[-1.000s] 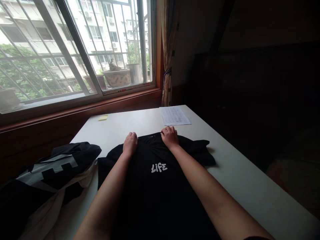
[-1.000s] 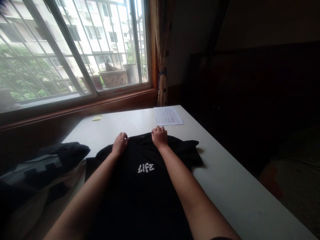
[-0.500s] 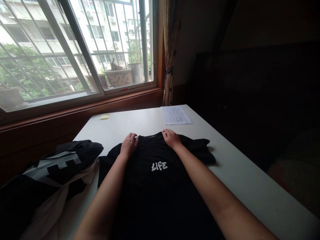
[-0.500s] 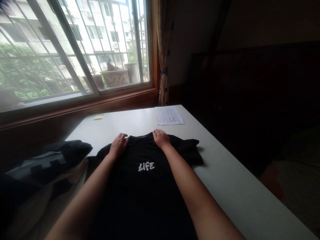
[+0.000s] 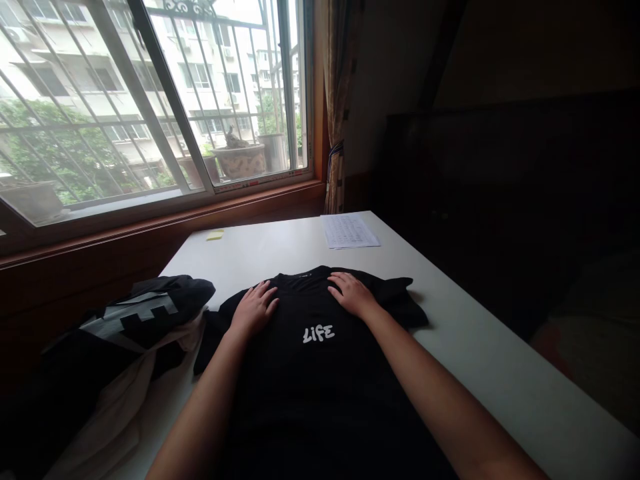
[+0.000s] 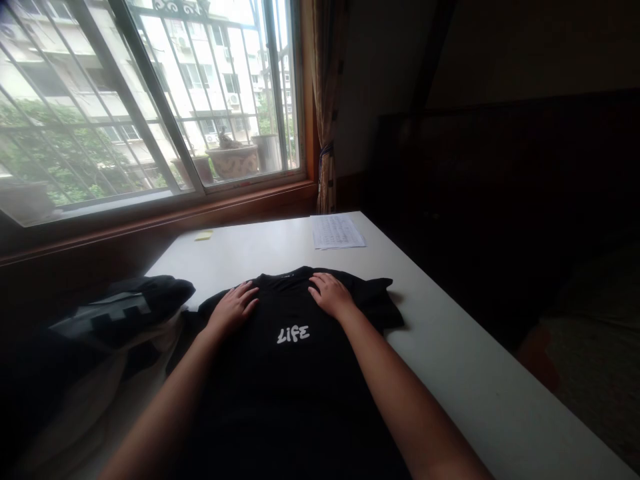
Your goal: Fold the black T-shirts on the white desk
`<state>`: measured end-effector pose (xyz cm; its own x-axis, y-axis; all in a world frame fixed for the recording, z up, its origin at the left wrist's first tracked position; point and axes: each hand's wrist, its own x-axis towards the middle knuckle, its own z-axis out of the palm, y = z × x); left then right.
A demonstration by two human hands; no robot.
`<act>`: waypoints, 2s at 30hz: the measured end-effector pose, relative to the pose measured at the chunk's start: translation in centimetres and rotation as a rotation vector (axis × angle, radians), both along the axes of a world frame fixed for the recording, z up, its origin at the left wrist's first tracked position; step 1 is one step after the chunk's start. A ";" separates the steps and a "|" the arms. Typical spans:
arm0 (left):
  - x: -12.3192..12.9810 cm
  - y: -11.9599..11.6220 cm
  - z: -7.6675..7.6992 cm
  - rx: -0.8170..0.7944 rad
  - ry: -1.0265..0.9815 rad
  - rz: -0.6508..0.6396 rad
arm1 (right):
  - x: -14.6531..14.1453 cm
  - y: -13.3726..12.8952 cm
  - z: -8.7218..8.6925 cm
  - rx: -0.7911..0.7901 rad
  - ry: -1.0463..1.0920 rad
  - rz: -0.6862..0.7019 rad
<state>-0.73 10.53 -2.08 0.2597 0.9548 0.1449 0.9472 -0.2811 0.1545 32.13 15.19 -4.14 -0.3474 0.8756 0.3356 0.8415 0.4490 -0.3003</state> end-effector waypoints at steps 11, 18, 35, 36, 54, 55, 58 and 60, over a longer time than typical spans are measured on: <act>-0.5 -4.5 -0.2 -0.076 0.047 0.046 | 0.2 -2.7 -0.5 -0.015 -0.076 -0.013; -0.4 -7.6 -0.2 -0.084 0.048 0.123 | 0.5 -4.7 -0.8 -0.022 -0.090 -0.017; 0.0 -16.0 0.3 -0.182 0.069 0.314 | 0.1 -9.8 -0.8 -0.045 -0.136 0.003; -0.3 -15.9 0.3 -0.192 0.072 0.314 | 0.3 -10.1 -0.8 -0.052 -0.140 0.002; 3.1 -4.3 1.5 0.018 -0.076 0.242 | -1.9 -2.6 1.4 -0.045 0.087 -0.157; 3.0 -3.9 1.2 0.013 -0.089 0.246 | -2.1 -2.1 1.1 -0.051 0.084 -0.158; 2.5 -2.9 0.5 -0.004 -0.136 0.248 | -2.5 -1.5 0.3 -0.056 0.073 -0.150; 1.9 -2.5 0.2 -0.011 -0.164 0.233 | -2.6 -1.3 0.0 -0.046 0.068 -0.140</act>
<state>1.22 8.02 -1.93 0.0066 0.9876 0.1566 0.9483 -0.0559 0.3124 29.49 13.85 -4.12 -0.1985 0.9290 0.3124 0.8718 0.3130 -0.3768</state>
